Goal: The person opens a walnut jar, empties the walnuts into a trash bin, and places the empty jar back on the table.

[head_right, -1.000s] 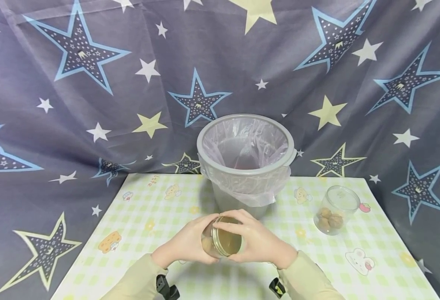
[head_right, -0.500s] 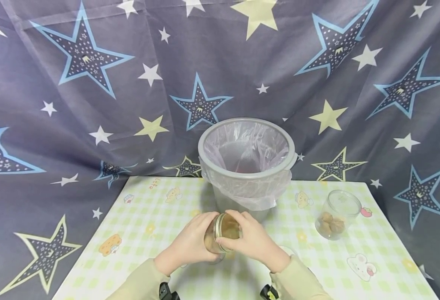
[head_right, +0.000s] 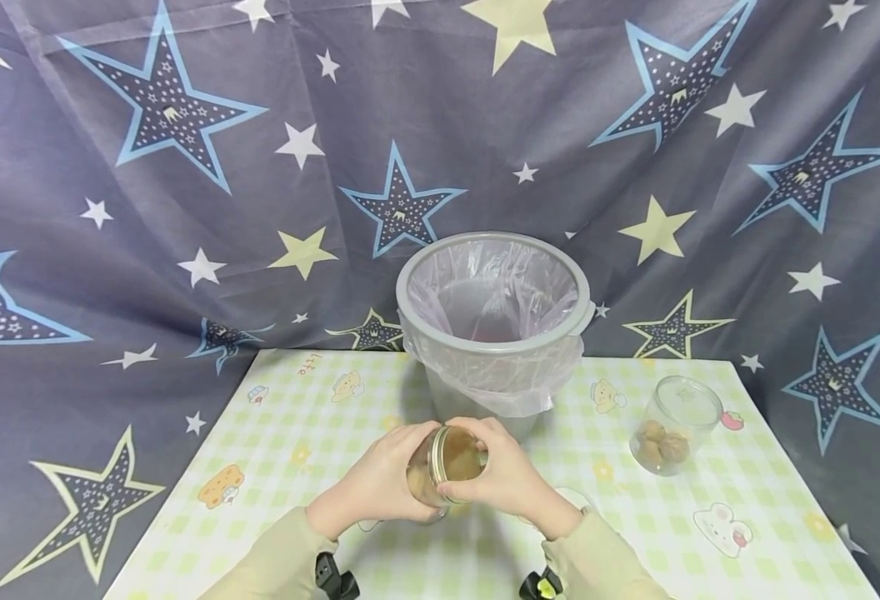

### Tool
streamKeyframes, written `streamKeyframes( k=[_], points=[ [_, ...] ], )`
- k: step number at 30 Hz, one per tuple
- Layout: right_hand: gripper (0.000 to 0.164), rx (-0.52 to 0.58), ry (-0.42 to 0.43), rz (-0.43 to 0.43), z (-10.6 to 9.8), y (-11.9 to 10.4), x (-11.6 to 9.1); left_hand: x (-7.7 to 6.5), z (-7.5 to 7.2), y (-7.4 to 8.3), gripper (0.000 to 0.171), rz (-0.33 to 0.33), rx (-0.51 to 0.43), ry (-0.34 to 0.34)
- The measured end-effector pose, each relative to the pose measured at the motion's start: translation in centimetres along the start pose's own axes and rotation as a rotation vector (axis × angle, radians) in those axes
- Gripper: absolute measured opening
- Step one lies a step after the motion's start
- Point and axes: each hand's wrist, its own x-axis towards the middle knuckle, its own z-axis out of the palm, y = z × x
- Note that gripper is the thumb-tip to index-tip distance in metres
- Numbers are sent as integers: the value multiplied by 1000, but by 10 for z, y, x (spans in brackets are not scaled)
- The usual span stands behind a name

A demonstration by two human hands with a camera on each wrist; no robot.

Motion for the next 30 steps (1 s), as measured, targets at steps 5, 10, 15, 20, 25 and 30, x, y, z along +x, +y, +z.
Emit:
streamKeyframes(
  k=[5, 10, 15, 20, 25, 30],
  points=[
    [73, -8, -50, -103, -4, 2, -1, 0, -2, -1, 94, -18, -78, -41],
    [73, -5, -77, -149, -5, 4, -3, -1, -2, -3, 97, -30, -79, -92],
    [72, -15, -64, -182, -3, 10, -2, 0, -5, -3, 96, -17, -58, -104],
    [74, -76, -65, -326, -4, 12, -1, 0, -10, -4, 96, -18, -83, -138],
    [76, -158, -96, -467, -8, 11, -1, 0, -11, -6, 95, -22, -129, -183],
    [81, -220, -142, -562, -15, 7, 1, -2, -8, -5, 97, -42, -133, -180]
  ],
)
